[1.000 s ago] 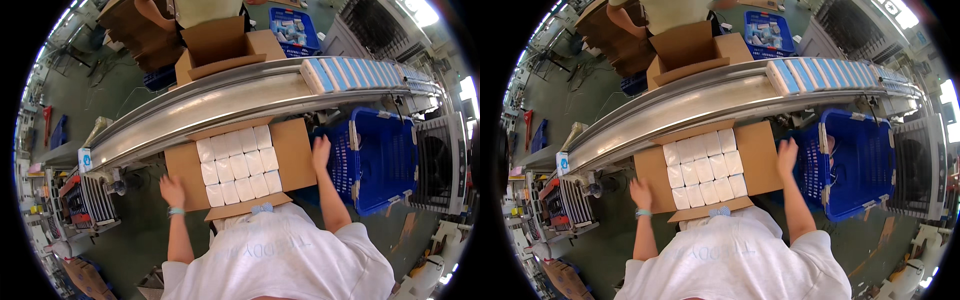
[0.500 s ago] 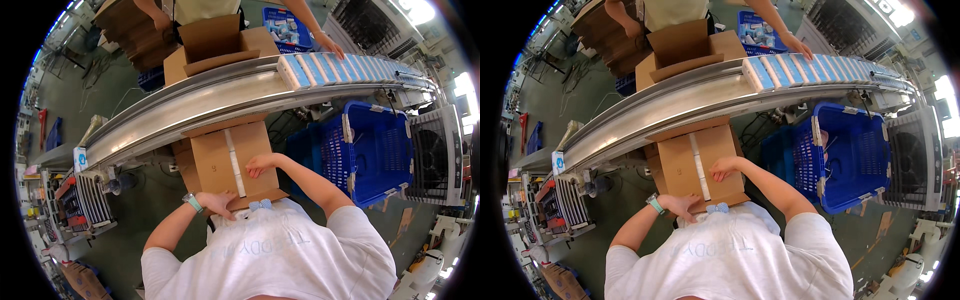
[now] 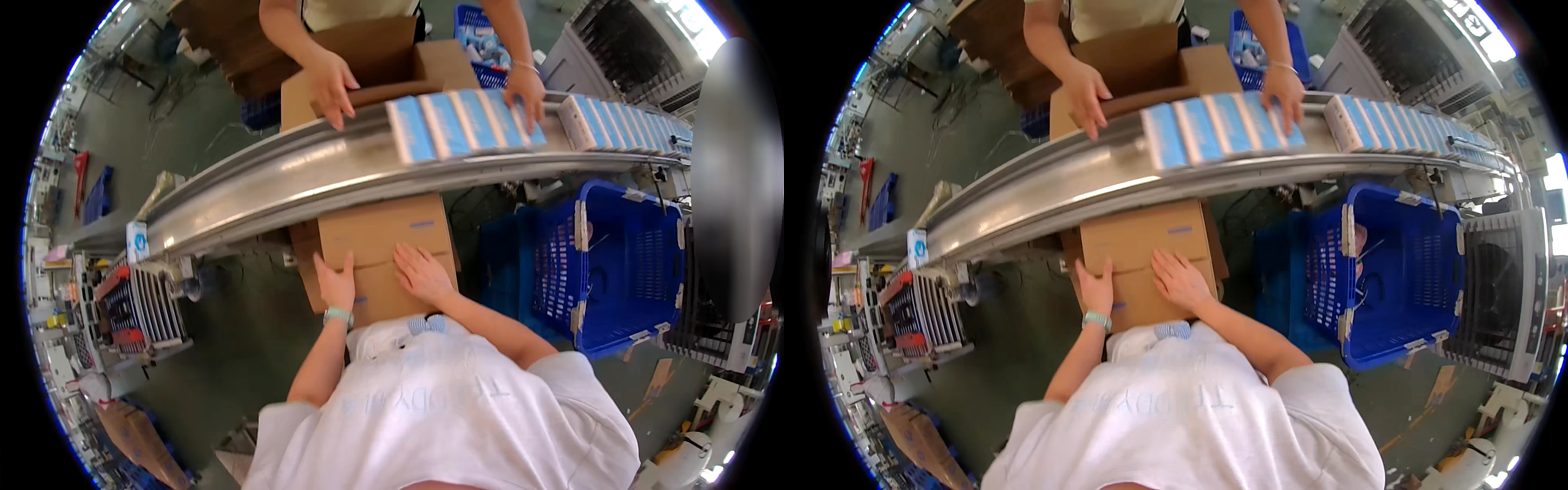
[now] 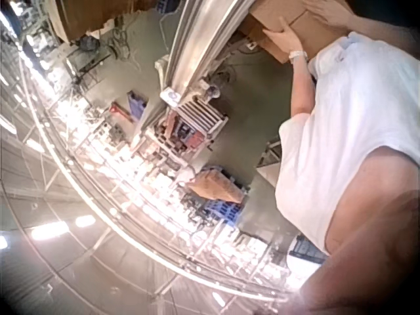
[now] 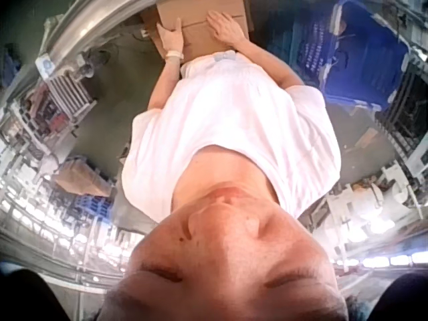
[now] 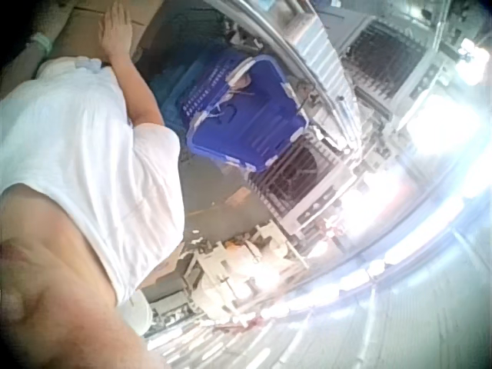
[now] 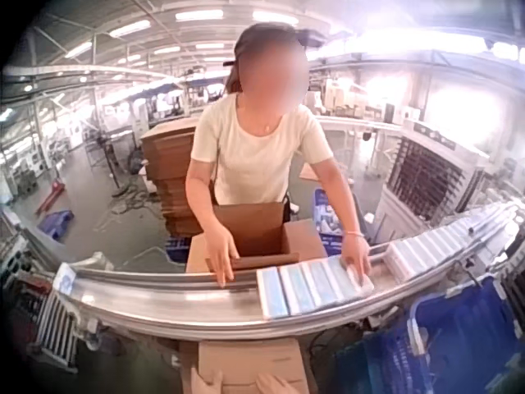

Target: The person takes stacks of small blue and white boxes from a conveyor belt and places them into a larger cardboard box. They arrange the boxes in rows to fill the container and then move the filled box to a nearby cart.

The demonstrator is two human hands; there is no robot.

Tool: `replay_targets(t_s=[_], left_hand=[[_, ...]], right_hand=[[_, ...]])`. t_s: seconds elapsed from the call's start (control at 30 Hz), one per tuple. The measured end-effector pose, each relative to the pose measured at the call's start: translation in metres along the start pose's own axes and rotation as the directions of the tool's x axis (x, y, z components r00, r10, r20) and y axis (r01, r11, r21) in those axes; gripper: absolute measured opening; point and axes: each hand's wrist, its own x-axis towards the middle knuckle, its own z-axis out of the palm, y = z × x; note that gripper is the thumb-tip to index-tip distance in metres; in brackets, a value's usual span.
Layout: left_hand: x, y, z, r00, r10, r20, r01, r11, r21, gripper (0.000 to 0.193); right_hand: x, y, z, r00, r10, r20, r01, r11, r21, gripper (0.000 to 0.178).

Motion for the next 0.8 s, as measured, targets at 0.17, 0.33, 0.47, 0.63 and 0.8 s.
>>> replay_targets(t_s=[0.17, 0.33, 0.47, 0.63, 0.8], left_hand=[[0.003, 0.019, -0.008, 0.984, -0.178, -0.021, 0.179, 0.969, 0.171, 0.059], [0.007, -0.030, -0.028, 0.967, -0.248, -0.062, 0.252, 0.966, 0.065, 0.055], [0.028, -0.086, -0.067, 0.957, -0.288, -0.021, 0.287, 0.957, -0.046, 0.048], [0.048, -0.181, -0.099, 0.945, -0.327, 0.008, 0.324, 0.932, -0.159, 0.043], [0.021, -0.293, -0.167, 0.920, -0.385, -0.067, 0.313, 0.828, -0.465, 0.052]], right_hand=[[0.000, 0.003, -0.001, 0.988, 0.100, -0.115, -0.075, 0.976, 0.204, 0.028], [-0.029, 0.049, 0.013, 0.537, 0.826, -0.174, -0.575, 0.509, 0.640, 0.025], [-0.080, 0.118, 0.120, -0.026, 0.859, 0.512, -0.570, -0.433, 0.698, 0.048], [-0.018, 0.016, 0.146, 0.226, 0.751, 0.621, -0.447, -0.486, 0.751, 0.054], [0.049, -0.121, 0.133, 0.316, 0.797, 0.515, -0.633, -0.227, 0.740, 0.036]])
